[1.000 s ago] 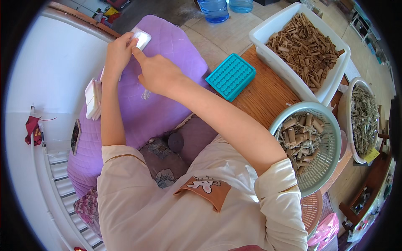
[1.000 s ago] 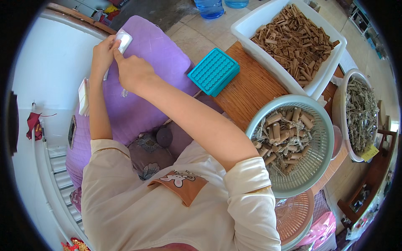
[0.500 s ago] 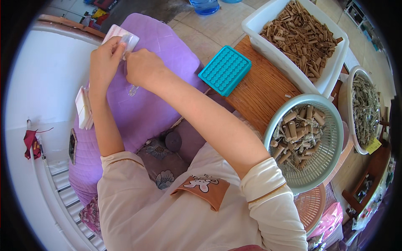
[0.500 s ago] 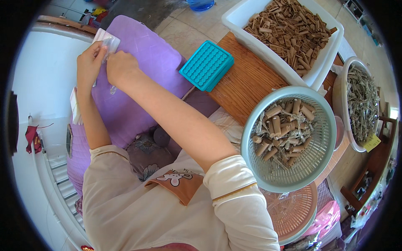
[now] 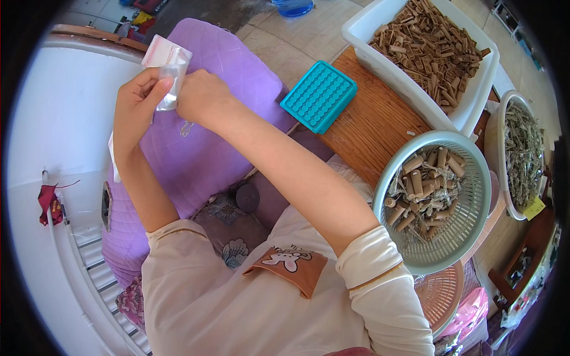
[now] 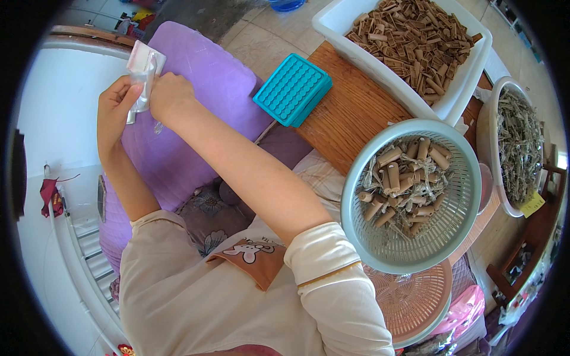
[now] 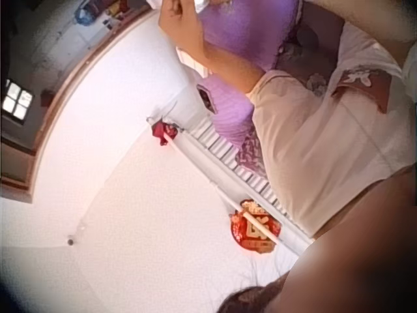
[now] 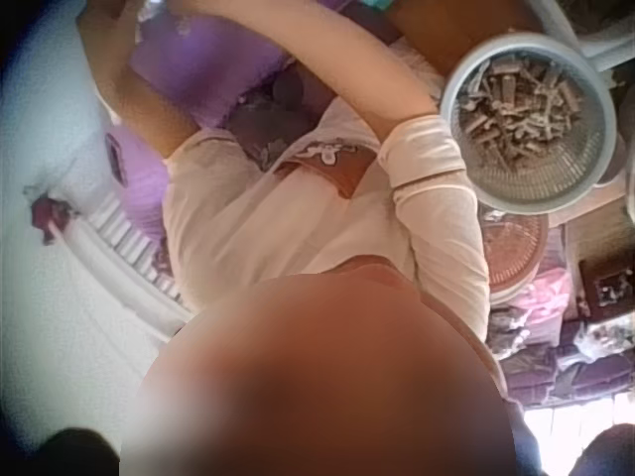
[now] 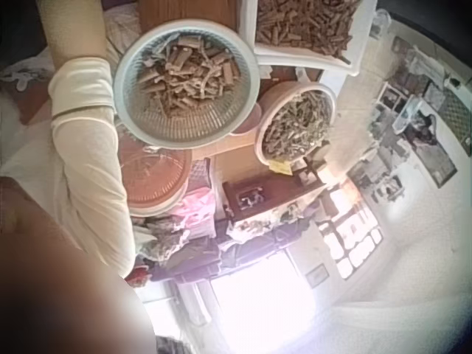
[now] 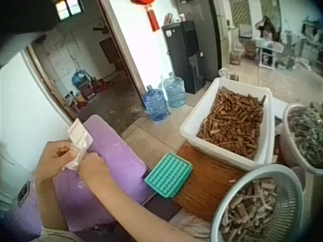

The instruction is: The person packs brown sticks into individual plastic bags by hand.

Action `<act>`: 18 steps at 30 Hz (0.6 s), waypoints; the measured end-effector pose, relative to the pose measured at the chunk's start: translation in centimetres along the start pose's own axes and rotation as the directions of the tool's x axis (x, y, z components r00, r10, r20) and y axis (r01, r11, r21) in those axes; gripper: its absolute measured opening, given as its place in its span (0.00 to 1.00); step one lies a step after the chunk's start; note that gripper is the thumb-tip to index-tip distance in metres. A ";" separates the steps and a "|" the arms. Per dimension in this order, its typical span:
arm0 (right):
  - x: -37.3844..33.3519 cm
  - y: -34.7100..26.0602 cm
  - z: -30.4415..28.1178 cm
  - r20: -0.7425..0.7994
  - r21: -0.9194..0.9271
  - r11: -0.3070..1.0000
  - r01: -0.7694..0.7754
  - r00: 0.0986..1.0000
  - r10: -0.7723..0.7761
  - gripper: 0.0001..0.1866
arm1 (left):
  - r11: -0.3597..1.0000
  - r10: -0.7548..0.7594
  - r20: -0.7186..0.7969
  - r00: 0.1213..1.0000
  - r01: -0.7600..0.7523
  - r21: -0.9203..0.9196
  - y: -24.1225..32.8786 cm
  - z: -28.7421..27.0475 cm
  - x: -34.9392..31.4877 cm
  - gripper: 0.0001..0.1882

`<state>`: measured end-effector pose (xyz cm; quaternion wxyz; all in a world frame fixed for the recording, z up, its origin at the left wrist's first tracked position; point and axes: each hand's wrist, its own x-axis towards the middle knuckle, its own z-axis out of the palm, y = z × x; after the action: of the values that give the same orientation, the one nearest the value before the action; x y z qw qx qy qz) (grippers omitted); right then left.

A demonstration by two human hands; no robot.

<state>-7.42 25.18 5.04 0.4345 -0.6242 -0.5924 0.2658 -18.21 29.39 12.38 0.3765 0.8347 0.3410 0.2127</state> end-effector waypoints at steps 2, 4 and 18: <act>0.0 -0.3 -0.5 0.082 -0.031 0.999 -0.027 0.996 0.030 0.15 | 1.000 -0.002 0.032 1.000 0.003 -0.026 0.3 -0.3 -0.6 0.10; -0.1 0.0 -0.9 0.099 -0.031 0.999 -0.010 0.995 0.013 0.17 | 0.998 0.002 0.065 0.998 0.002 -0.055 0.9 -0.2 -1.5 0.09; -10.2 7.3 -11.8 0.090 0.136 0.988 -0.077 0.994 0.065 0.15 | 0.866 0.225 0.067 0.972 -0.168 -0.471 1.8 9.4 -7.4 0.11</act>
<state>4.70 13.16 2.63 0.4415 -0.6011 -0.5679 0.3483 -16.75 18.57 7.14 0.5603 0.7625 0.1707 0.2747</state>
